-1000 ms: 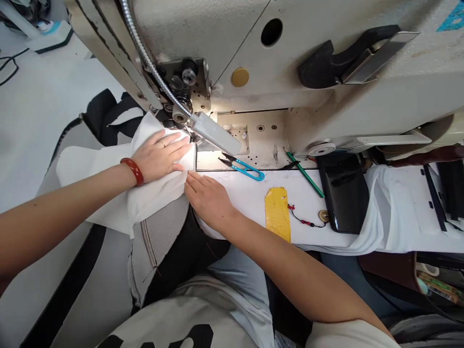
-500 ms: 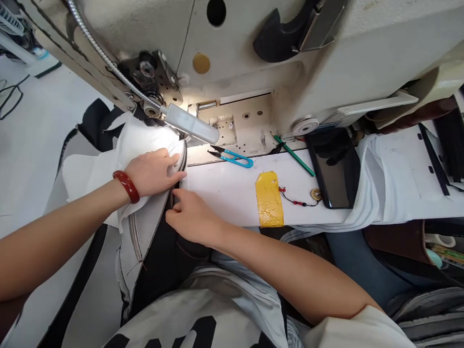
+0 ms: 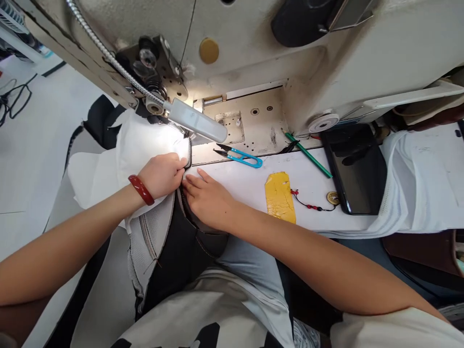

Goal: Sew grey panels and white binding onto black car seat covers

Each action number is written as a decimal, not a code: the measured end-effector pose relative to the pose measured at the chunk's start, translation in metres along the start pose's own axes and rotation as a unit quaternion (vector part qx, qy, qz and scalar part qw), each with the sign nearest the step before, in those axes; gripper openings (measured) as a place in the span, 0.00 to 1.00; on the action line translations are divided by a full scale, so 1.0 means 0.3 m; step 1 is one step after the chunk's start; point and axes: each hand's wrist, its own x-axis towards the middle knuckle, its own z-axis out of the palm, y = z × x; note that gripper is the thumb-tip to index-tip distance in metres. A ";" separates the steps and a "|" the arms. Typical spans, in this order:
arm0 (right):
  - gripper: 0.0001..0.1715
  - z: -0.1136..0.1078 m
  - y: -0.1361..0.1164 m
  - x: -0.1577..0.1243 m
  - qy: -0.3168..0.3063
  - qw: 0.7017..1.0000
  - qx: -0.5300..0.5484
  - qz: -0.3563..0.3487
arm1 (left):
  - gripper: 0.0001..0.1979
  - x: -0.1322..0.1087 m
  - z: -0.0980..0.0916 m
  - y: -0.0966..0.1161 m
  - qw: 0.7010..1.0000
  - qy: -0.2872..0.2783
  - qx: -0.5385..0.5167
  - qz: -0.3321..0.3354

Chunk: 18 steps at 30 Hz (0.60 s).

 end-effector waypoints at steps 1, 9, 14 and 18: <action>0.20 0.010 0.009 0.001 0.002 1.000 -0.020 -0.011 | 0.17 0.008 0.007 -0.005 1.000 0.008 -0.005 -0.002; 0.24 -0.018 0.082 0.054 -0.038 0.999 -0.027 0.005 | 0.17 0.117 0.019 -0.034 0.998 0.039 -0.037 -0.030; 0.25 -0.030 0.128 0.094 -0.051 0.998 0.016 0.038 | 0.20 0.149 0.011 -0.038 0.994 0.073 -0.053 -0.056; 0.18 -0.085 0.077 0.094 -0.069 0.989 0.076 0.102 | 0.21 0.157 0.016 -0.058 0.990 0.103 -0.076 -0.067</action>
